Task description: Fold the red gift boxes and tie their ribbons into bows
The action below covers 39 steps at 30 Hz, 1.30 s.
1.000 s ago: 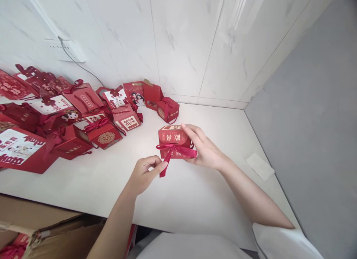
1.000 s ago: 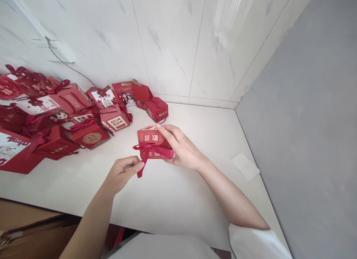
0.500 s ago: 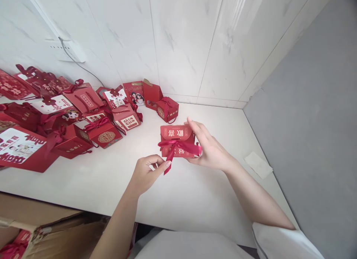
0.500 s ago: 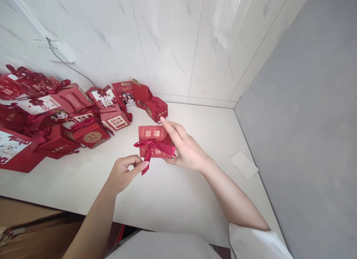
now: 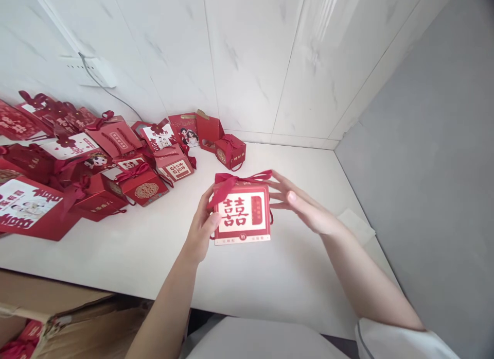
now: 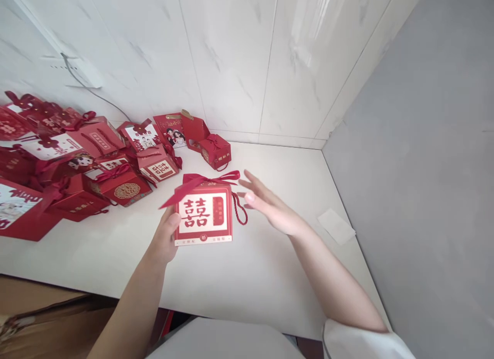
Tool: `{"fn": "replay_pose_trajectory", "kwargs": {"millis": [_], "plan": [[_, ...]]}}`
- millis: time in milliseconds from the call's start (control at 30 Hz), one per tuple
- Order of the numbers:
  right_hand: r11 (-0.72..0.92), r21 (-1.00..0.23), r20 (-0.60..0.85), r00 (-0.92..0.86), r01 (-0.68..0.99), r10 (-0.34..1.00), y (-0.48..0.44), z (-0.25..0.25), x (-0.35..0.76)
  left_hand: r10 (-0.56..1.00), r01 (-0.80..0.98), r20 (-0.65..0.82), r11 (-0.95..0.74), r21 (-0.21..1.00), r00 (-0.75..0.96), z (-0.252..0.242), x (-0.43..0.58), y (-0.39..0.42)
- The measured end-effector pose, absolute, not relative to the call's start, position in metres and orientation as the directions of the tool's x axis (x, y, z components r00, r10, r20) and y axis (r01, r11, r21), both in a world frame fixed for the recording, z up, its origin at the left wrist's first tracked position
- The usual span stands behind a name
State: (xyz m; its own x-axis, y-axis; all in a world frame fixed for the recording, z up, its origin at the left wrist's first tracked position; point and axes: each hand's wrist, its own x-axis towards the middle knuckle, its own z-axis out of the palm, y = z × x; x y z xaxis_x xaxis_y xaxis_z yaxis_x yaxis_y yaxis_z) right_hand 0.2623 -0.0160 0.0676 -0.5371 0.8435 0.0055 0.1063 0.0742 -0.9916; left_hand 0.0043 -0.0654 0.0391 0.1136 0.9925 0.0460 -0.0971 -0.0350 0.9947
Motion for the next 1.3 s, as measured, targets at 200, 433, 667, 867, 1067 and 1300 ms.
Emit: {"fn": "replay_pose_trajectory", "kwargs": {"millis": [200, 433, 667, 867, 1067, 1300], "plan": [[-0.117, -0.494, -0.054, 0.103, 0.861, 0.993, -0.024, 0.028, 0.347, 0.995, -0.112, 0.097, -0.097, 0.989, -0.006, 0.037, 0.005, -0.060], [-0.321, -0.108, -0.088, 0.312, 0.941, 0.946, -0.063, -0.067, 0.432, 0.976, 0.045, 0.198, -0.195, 0.980, -0.088, 0.037, 0.000, -0.062], [-0.236, -0.066, 0.211, 0.245, 0.969, 0.946, -0.068, -0.096, 0.441, 0.961, -0.004, 0.264, -0.266, 0.964, -0.083, 0.034, 0.004, -0.062], [-0.237, -0.453, 0.277, 0.389, 0.859, 0.879, -0.048, -0.060, 0.409, 0.960, -0.035, 0.270, -0.273, 0.961, -0.079, 0.030, 0.005, -0.063], [0.249, -0.544, 0.560, 0.126, 0.801, 0.819, -0.049, 0.031, 0.312, 0.960, 0.025, 0.263, -0.261, 0.965, -0.100, 0.029, 0.013, -0.063], [0.805, -0.063, 0.823, -0.426, 0.589, 0.376, -0.052, 0.075, 0.210, 0.959, 0.144, 0.264, -0.249, 0.958, -0.098, 0.030, 0.019, -0.065]]}}
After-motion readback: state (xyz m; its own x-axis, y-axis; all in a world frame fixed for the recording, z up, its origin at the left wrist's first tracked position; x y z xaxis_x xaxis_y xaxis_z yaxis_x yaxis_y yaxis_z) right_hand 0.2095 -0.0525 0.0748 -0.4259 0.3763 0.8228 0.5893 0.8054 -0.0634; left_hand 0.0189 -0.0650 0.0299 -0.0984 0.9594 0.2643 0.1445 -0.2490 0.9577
